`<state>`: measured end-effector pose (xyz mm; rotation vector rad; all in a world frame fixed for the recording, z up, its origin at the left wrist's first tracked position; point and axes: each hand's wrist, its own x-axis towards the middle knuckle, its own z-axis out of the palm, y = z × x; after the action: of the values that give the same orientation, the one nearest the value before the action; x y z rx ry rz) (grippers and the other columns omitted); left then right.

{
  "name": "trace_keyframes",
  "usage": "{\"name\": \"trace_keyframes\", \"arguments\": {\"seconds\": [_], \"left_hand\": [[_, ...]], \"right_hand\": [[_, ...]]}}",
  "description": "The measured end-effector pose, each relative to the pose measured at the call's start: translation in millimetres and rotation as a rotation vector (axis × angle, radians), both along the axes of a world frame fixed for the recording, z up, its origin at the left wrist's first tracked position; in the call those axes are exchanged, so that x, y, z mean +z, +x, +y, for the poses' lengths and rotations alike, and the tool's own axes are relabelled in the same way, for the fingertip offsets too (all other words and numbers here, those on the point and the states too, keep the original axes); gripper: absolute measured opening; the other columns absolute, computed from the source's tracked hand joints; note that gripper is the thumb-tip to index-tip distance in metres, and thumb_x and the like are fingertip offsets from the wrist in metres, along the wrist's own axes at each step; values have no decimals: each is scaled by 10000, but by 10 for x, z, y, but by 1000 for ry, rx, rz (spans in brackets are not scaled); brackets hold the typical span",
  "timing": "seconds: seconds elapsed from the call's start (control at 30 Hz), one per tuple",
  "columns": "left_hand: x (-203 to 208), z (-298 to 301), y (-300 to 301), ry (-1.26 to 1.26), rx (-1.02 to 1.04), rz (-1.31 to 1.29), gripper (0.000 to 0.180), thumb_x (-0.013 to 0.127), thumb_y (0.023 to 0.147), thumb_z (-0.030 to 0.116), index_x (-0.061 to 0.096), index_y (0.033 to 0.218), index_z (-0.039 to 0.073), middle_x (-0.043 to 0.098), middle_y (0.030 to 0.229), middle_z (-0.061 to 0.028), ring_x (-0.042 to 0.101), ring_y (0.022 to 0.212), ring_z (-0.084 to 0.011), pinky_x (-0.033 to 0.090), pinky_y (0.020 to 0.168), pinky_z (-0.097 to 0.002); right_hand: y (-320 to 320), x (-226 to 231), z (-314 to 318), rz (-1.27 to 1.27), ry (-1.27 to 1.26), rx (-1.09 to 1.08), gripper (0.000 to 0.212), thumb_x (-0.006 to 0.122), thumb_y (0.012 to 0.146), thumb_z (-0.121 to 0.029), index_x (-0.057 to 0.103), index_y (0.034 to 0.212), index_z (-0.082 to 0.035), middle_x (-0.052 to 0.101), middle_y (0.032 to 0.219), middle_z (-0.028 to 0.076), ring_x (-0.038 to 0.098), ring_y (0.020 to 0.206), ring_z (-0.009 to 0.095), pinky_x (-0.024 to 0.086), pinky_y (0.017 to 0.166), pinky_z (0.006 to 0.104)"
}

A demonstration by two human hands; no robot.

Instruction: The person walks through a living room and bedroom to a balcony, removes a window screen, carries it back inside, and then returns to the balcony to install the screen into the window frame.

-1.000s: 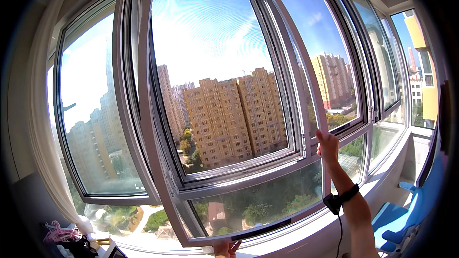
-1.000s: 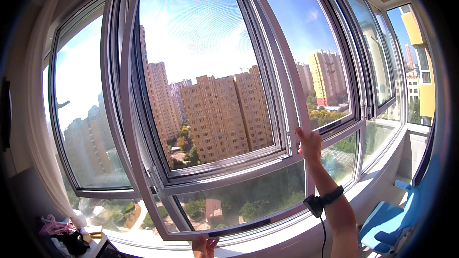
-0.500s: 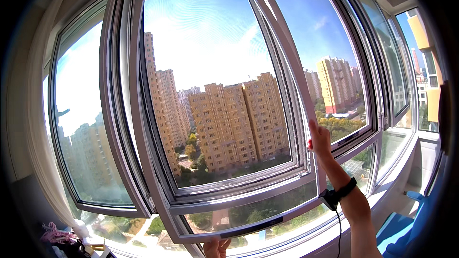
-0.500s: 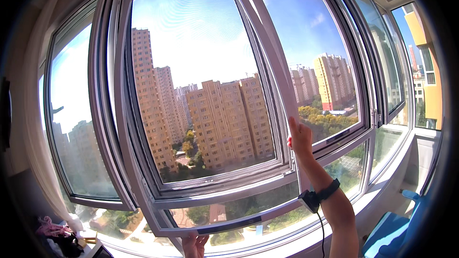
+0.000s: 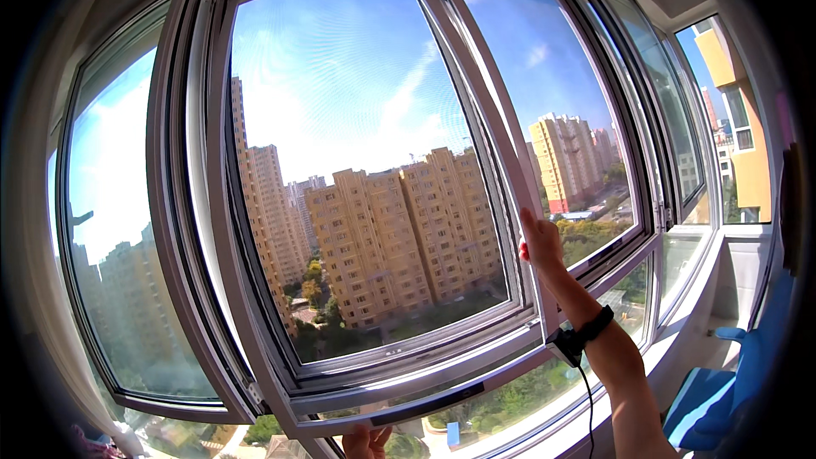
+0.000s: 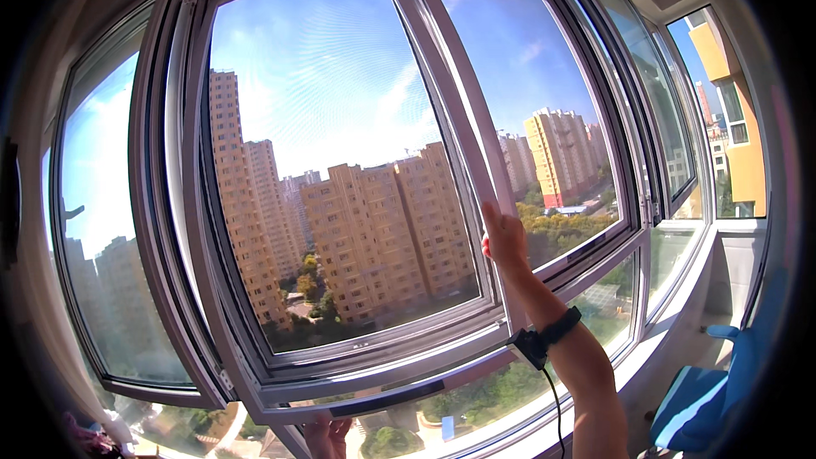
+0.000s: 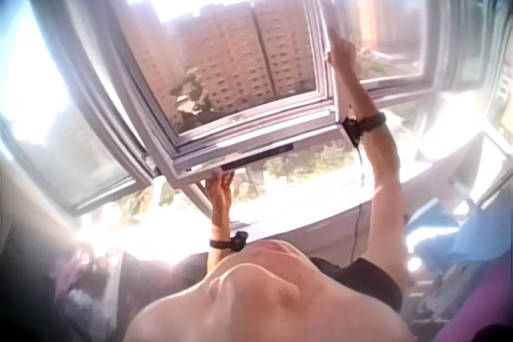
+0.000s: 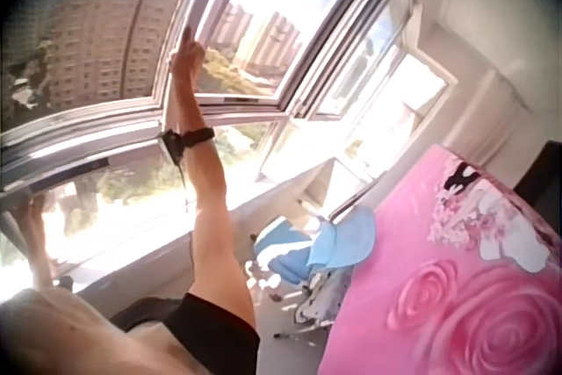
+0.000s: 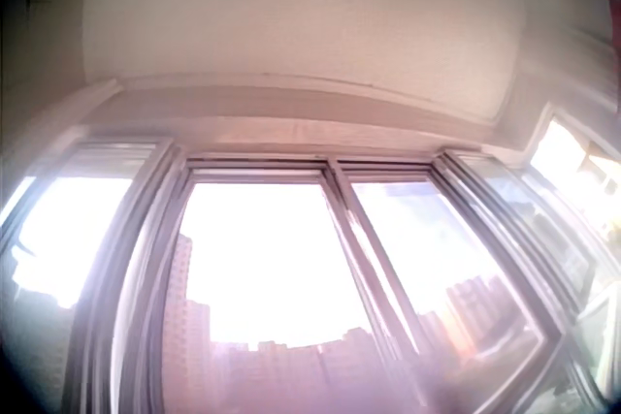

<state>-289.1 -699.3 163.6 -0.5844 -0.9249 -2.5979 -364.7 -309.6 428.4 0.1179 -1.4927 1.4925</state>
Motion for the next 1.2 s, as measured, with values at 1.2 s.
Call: {"name": "trace_keyframes", "arguments": {"seconds": [1.2], "left_hand": [[588, 21, -527, -54, -29, 58, 363, 622, 880, 179, 498, 1186, 28, 610, 1097, -129, 646, 961, -278, 551, 845, -447]], "right_hand": [[-536, 531, 72, 109, 33, 19, 568, 539, 871, -545, 441, 571, -72, 468, 441, 39, 466, 331, 112, 335, 308, 251]]}}
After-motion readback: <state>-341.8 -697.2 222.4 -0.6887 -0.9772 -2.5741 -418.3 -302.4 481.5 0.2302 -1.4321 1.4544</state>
